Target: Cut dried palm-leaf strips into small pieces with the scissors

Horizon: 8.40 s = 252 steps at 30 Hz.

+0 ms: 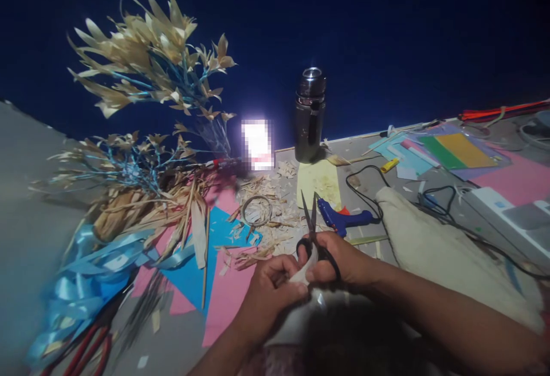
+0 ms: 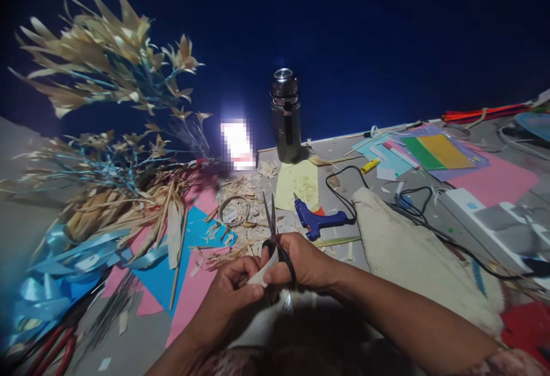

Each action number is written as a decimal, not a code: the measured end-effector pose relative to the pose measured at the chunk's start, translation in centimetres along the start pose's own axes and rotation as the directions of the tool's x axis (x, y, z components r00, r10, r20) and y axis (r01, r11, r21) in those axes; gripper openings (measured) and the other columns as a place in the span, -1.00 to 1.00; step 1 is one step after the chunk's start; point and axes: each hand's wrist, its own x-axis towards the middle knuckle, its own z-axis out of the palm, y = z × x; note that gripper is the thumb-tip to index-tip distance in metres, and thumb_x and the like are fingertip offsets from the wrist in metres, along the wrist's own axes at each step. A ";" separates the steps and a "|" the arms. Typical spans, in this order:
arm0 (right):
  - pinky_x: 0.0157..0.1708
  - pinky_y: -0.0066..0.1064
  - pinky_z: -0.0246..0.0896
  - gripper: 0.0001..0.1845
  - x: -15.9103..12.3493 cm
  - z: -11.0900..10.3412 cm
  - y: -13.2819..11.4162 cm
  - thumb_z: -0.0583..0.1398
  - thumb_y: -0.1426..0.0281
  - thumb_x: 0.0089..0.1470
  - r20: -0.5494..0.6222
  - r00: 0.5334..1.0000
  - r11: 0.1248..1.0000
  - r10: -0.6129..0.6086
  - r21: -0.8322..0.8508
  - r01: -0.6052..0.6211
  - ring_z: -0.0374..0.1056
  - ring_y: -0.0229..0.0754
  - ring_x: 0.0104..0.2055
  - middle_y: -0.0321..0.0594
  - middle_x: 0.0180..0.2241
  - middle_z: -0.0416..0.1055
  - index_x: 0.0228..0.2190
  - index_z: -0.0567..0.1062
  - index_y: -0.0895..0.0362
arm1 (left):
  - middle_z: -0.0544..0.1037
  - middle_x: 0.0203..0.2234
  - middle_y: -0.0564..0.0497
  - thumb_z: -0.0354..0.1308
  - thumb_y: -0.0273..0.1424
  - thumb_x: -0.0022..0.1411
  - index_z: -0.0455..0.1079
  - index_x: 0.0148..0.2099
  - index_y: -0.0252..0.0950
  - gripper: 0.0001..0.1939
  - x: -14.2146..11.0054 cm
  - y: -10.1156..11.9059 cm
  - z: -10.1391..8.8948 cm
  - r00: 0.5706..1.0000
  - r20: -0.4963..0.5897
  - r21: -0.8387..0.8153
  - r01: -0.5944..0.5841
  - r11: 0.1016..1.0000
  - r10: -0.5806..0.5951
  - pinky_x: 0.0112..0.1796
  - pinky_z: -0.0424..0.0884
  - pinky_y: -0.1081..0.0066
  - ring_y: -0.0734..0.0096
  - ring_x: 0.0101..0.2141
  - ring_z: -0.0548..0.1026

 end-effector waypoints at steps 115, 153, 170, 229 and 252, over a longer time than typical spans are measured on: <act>-0.51 -0.53 0.12 -0.63 0.8 -1.4 -0.3 0.48 0.37 -0.34 -0.118 0.992 0.931 -0.041 0.355 0.081 0.21 -0.37 -0.53 -0.35 -0.54 0.35 -0.47 0.47 0.21 | 0.39 -0.54 0.06 0.43 -0.22 0.01 0.36 -0.49 -0.30 -0.65 1.5 1.3 -1.1 0.996 0.015 0.068 -0.092 0.993 0.091 -0.42 0.19 0.46 0.45 -0.48 0.30; -0.60 -0.52 -0.12 -0.78 0.6 -0.1 0.6 0.40 0.30 -0.22 -0.093 0.995 0.857 0.041 -0.508 -0.083 0.11 -0.33 -0.55 -0.43 -0.64 0.24 -0.52 0.58 0.19 | 0.54 -0.55 0.03 0.40 -0.38 0.03 0.34 -0.45 -0.29 -0.74 2.0 3.0 -0.6 0.983 -0.173 -0.253 -0.104 0.962 0.061 -0.40 0.36 0.43 0.39 -0.49 0.47; -0.59 -0.50 -0.14 -0.58 0.6 0.2 0.2 0.42 0.09 -0.24 -0.101 0.994 0.803 0.038 -0.589 -0.091 0.03 -0.34 -0.56 -0.42 -0.65 0.16 -0.61 0.48 0.18 | 0.56 -0.52 0.02 0.37 -0.39 0.09 0.34 -0.41 -0.29 -0.77 1.8 2.7 -0.4 0.982 -0.170 -0.269 -0.122 0.955 0.078 -0.37 0.36 0.42 0.39 -0.48 0.49; -0.53 -0.58 0.10 -0.62 0.8 -0.8 -0.6 0.46 0.38 -0.31 -0.247 0.967 0.995 -0.065 0.052 0.080 0.20 -0.40 -0.54 -0.40 -0.55 0.35 -0.41 0.48 0.22 | 0.48 -0.64 0.04 0.55 -0.41 -0.24 0.43 -0.49 -0.34 -0.66 3.4 0.7 -0.1 0.997 -0.036 -0.177 0.060 0.982 -0.067 -0.51 0.33 0.48 0.46 -0.59 0.41; -0.70 -0.58 -0.14 -0.73 0.5 2.1 1.0 0.27 0.36 -0.05 -0.085 0.988 0.959 0.125 -0.247 -0.143 0.03 -0.43 -0.69 -0.47 -0.70 0.16 -0.62 0.31 0.14 | 0.48 -0.49 0.02 0.30 -0.63 0.08 0.40 -0.39 -0.35 -0.85 3.9 1.1 -1.0 0.948 -0.298 -0.544 -0.077 0.836 -0.107 -0.48 0.51 0.50 0.46 -0.49 0.50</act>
